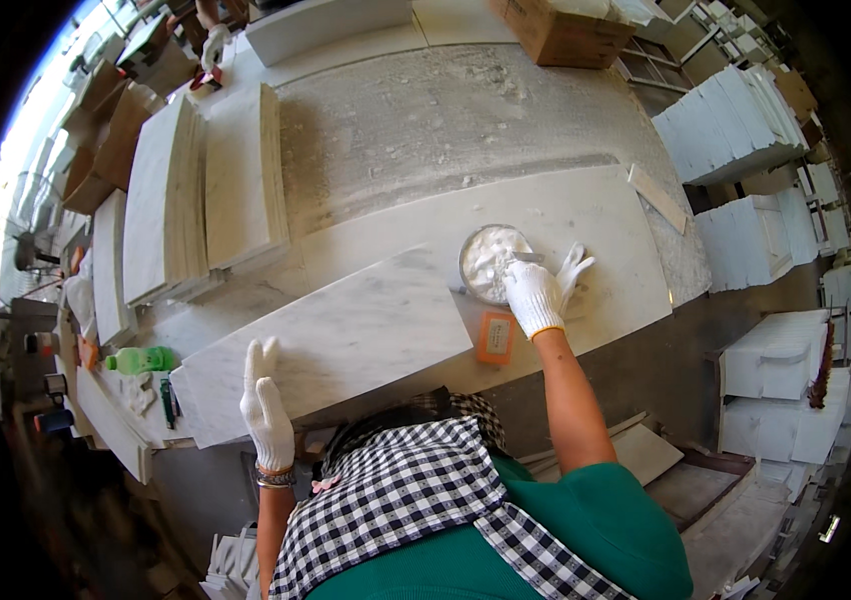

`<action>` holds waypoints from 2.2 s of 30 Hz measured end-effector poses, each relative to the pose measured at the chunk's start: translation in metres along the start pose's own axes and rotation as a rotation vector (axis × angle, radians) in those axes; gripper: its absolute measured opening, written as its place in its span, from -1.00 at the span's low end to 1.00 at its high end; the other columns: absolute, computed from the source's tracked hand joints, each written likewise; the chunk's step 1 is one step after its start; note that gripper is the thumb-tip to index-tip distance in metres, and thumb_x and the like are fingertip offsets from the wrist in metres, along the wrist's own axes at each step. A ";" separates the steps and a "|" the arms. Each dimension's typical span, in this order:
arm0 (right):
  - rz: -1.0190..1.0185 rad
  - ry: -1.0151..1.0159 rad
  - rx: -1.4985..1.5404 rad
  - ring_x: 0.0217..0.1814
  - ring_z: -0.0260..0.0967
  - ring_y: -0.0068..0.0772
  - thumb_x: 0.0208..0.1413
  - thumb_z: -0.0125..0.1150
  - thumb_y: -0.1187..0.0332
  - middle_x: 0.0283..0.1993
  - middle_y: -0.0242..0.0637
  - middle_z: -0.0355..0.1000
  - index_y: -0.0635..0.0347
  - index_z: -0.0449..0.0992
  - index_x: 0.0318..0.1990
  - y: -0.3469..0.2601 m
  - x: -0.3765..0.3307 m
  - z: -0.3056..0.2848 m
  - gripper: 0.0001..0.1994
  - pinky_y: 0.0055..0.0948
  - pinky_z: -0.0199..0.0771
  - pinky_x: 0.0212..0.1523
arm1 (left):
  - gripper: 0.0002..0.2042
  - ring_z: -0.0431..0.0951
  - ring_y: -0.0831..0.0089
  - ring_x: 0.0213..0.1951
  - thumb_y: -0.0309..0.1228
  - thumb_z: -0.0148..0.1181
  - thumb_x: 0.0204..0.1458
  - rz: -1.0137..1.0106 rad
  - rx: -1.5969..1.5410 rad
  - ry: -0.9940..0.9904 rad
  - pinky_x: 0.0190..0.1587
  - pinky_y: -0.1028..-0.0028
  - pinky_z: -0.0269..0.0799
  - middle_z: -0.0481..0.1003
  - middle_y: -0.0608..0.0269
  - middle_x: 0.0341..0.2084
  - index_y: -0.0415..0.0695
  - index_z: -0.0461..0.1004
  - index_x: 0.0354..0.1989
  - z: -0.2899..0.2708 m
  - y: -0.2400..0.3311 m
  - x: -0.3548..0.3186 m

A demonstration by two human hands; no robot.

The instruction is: The person applies a white paste to the edges of rectangular stone tiles using a metal putty knife, then scrapes and smooths the edges. They repeatedly pick up tiles, apply the paste, and place them back on the workbench.

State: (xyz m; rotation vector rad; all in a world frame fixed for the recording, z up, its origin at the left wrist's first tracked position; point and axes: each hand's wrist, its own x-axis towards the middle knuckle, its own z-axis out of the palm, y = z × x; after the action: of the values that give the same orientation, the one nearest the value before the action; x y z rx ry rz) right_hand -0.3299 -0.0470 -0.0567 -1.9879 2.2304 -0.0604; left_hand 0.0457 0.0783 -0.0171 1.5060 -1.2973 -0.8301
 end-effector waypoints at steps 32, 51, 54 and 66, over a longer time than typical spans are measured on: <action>-0.736 -0.042 -0.112 0.65 -0.23 0.22 0.15 0.18 -0.26 0.62 -0.02 -0.08 0.21 0.21 0.47 -0.149 -0.038 -0.025 -0.10 0.34 -0.26 0.51 | -0.18 -0.05 -0.21 0.52 0.26 -0.10 0.22 0.247 0.722 -0.388 0.42 -0.40 -0.36 0.10 -0.09 0.48 -0.21 0.23 0.42 0.005 0.005 0.003; -0.804 -0.113 -0.172 0.68 -0.37 0.23 0.15 0.16 -0.30 0.64 0.06 -0.18 0.21 0.07 0.53 -0.198 -0.047 -0.015 -0.02 0.38 -0.36 0.51 | -0.29 0.17 0.14 0.48 0.09 -0.30 0.44 -0.560 0.211 0.777 0.50 0.31 -0.01 0.22 -0.09 0.44 -0.35 0.18 0.44 -0.115 -0.032 -0.112; -1.055 -0.241 -0.081 0.68 -0.44 0.30 0.05 0.21 -0.36 0.64 0.13 -0.22 0.19 0.11 0.52 -0.258 -0.080 -0.004 0.04 0.42 -0.45 0.51 | -0.33 0.19 0.19 0.47 0.04 -0.30 0.46 -0.623 0.095 0.741 0.48 0.33 0.05 0.24 -0.06 0.43 -0.35 0.17 0.44 -0.102 -0.036 -0.127; -1.435 -0.119 0.242 0.64 -0.20 0.32 0.00 0.28 -0.30 0.57 0.06 0.06 0.18 0.32 0.42 -0.354 -0.111 0.033 -0.06 0.55 -0.17 0.41 | -0.24 0.45 0.36 0.20 0.20 -0.37 0.42 -0.783 -0.236 0.314 0.25 0.34 0.30 0.48 0.16 0.20 -0.31 0.33 0.36 -0.060 -0.051 -0.126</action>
State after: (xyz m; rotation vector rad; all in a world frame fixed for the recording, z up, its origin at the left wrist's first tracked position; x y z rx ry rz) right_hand 0.0356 0.0226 -0.0331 -2.7882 0.3251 -0.3190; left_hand 0.0917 0.2141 -0.0565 1.8676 -0.3358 -1.1222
